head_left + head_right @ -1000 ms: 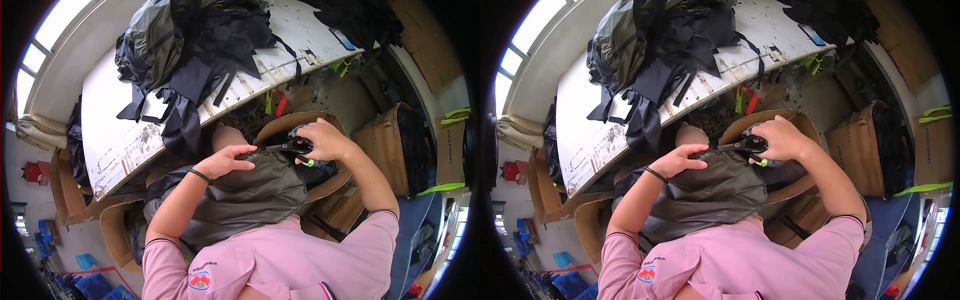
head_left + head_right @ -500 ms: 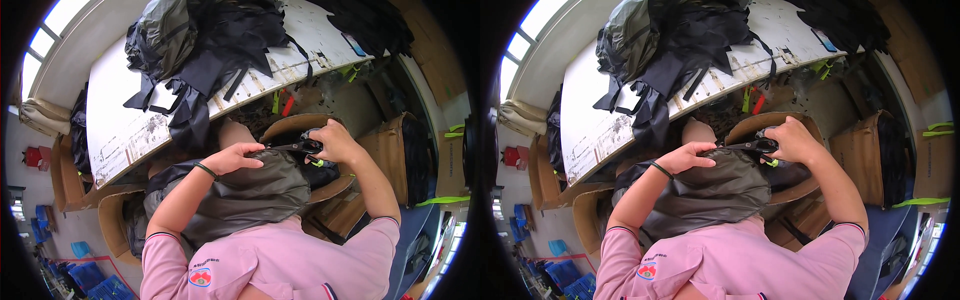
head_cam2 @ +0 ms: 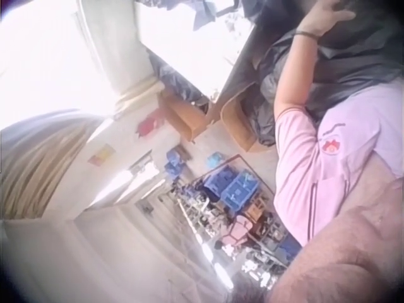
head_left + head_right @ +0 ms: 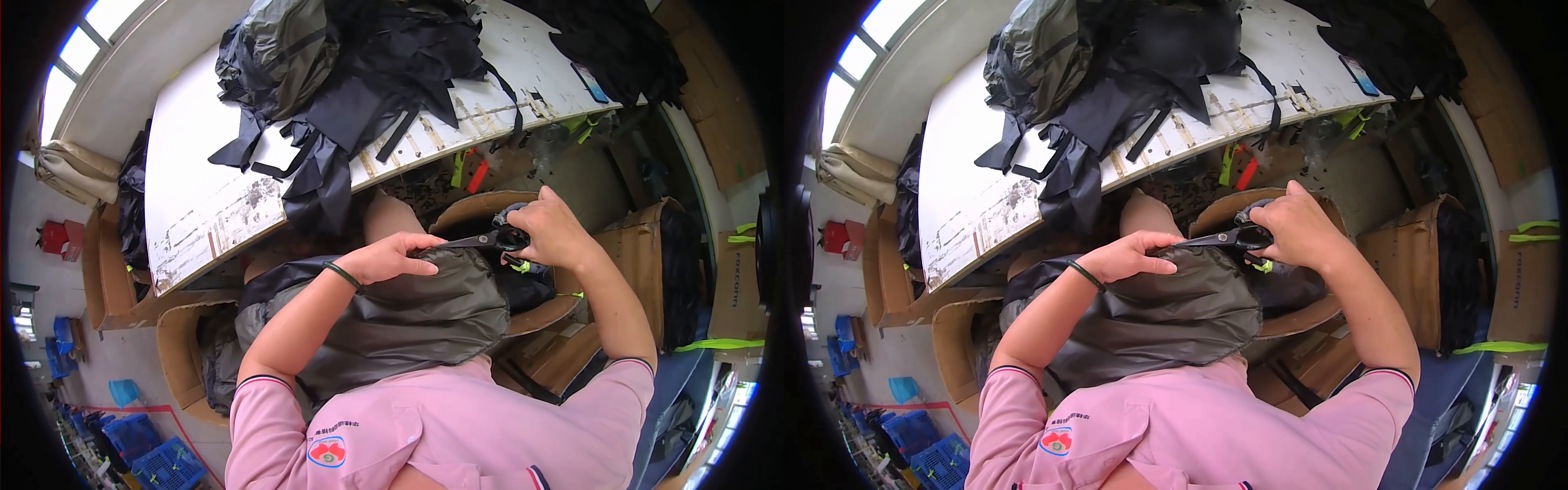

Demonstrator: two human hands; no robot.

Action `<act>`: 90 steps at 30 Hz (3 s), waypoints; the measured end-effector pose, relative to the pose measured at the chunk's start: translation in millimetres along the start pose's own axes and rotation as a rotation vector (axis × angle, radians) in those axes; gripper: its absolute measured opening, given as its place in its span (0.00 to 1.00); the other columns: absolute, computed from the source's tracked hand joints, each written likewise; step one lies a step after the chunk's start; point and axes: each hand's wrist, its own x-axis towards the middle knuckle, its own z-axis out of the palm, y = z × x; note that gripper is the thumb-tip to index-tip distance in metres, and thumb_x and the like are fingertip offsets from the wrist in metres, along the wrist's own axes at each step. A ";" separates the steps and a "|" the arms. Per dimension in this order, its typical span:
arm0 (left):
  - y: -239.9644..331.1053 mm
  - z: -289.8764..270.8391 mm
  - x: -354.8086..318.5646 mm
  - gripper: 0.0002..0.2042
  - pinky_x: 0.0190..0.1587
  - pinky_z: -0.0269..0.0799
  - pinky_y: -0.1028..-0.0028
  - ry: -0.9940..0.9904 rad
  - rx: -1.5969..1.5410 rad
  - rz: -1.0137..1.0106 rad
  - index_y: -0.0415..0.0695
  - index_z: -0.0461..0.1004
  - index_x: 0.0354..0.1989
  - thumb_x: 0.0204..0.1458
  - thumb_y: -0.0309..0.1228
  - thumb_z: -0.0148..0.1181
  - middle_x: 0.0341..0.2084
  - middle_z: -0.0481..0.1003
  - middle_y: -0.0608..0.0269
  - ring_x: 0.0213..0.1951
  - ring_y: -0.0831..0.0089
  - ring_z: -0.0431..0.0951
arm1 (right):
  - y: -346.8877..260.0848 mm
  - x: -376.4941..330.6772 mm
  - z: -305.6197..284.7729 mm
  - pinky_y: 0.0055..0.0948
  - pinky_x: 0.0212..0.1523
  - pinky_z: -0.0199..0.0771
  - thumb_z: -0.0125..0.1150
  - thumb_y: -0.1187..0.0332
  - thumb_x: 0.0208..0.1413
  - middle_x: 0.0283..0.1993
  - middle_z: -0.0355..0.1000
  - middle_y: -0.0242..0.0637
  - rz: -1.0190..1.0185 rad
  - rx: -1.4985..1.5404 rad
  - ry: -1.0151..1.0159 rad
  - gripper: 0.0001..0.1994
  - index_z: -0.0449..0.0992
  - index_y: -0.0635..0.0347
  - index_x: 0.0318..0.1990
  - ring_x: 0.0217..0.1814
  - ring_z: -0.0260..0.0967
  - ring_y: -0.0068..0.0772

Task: Use scissors to trim excess material from fabric components of outdoor gear.

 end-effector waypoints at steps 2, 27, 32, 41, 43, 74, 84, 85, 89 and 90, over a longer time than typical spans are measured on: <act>-0.6 -1.5 4.2 0.23 0.58 0.61 0.77 -0.014 -0.047 0.032 0.42 0.69 0.61 0.55 0.26 0.63 0.49 0.73 0.70 0.51 0.81 0.68 | 6.4 0.7 -1.2 0.35 0.40 0.59 0.77 0.51 0.31 0.22 0.69 0.34 0.008 -0.074 -0.029 0.23 0.67 0.53 0.22 0.29 0.68 0.41; -35.8 1.0 34.7 0.18 0.49 0.68 0.70 0.254 0.358 0.363 0.45 0.80 0.47 0.53 0.43 0.65 0.40 0.80 0.60 0.44 0.70 0.76 | -59.1 62.2 11.1 0.25 0.45 0.67 0.64 0.71 0.58 0.41 0.71 0.33 0.021 0.878 -0.350 0.15 0.71 0.68 0.50 0.42 0.65 0.27; -38.3 4.8 46.1 0.13 0.44 0.71 0.67 0.356 0.477 0.415 0.45 0.83 0.36 0.53 0.42 0.63 0.35 0.81 0.59 0.42 0.64 0.78 | -54.5 53.4 4.6 0.26 0.44 0.66 0.64 0.71 0.58 0.40 0.68 0.33 0.070 0.857 -0.380 0.14 0.70 0.67 0.48 0.41 0.64 0.29; -29.4 24.8 54.7 0.06 0.31 0.72 0.66 0.863 0.779 0.741 0.52 0.84 0.24 0.40 0.38 0.68 0.22 0.79 0.63 0.29 0.65 0.79 | -46.7 33.5 4.9 0.26 0.44 0.66 0.63 0.72 0.58 0.40 0.67 0.31 0.059 0.818 -0.230 0.13 0.70 0.66 0.48 0.41 0.63 0.28; -27.6 22.0 56.2 0.09 0.33 0.73 0.65 0.700 0.615 0.693 0.51 0.83 0.25 0.41 0.42 0.69 0.26 0.80 0.63 0.32 0.63 0.80 | -43.9 31.5 7.1 0.27 0.45 0.67 0.62 0.73 0.58 0.41 0.66 0.32 0.054 0.789 -0.235 0.13 0.70 0.66 0.49 0.42 0.63 0.27; -59.0 -48.6 -149.0 0.16 0.49 0.70 0.65 0.666 0.730 0.103 0.43 0.78 0.42 0.50 0.40 0.67 0.38 0.75 0.56 0.44 0.60 0.74 | -6.1 39.1 39.6 0.25 0.33 0.66 0.70 0.71 0.47 0.29 0.66 0.31 0.324 0.756 -0.094 0.12 0.72 0.64 0.35 0.30 0.62 0.20; -47.8 -37.4 -68.1 0.10 0.31 0.66 0.79 0.416 0.363 0.041 0.38 0.75 0.36 0.50 0.29 0.68 0.23 0.72 0.70 0.26 0.83 0.69 | -13.1 67.2 18.5 0.33 0.34 0.67 0.72 0.64 0.44 0.31 0.71 0.37 0.014 0.294 -0.193 0.15 0.71 0.60 0.31 0.31 0.69 0.38; -45.6 -35.1 -68.1 0.08 0.30 0.63 0.82 0.413 0.293 0.042 0.38 0.74 0.34 0.51 0.27 0.66 0.19 0.70 0.75 0.26 0.87 0.66 | -11.2 71.8 15.9 0.36 0.37 0.64 0.73 0.57 0.41 0.32 0.73 0.37 -0.074 0.178 -0.183 0.18 0.72 0.57 0.30 0.35 0.70 0.43; -39.2 -27.4 -71.7 0.07 0.31 0.64 0.81 0.401 0.162 0.013 0.37 0.74 0.34 0.52 0.27 0.65 0.22 0.71 0.74 0.27 0.87 0.67 | -20.6 96.4 1.1 0.35 0.41 0.62 0.73 0.51 0.36 0.27 0.72 0.36 -0.236 -0.019 -0.160 0.21 0.72 0.56 0.28 0.37 0.71 0.40; -40.0 -26.2 -72.6 0.08 0.29 0.64 0.79 0.421 0.147 0.047 0.36 0.74 0.33 0.51 0.28 0.65 0.21 0.71 0.72 0.25 0.85 0.67 | -22.5 103.0 -1.7 0.35 0.41 0.62 0.73 0.51 0.36 0.27 0.72 0.36 -0.236 -0.018 -0.160 0.21 0.72 0.56 0.28 0.37 0.71 0.40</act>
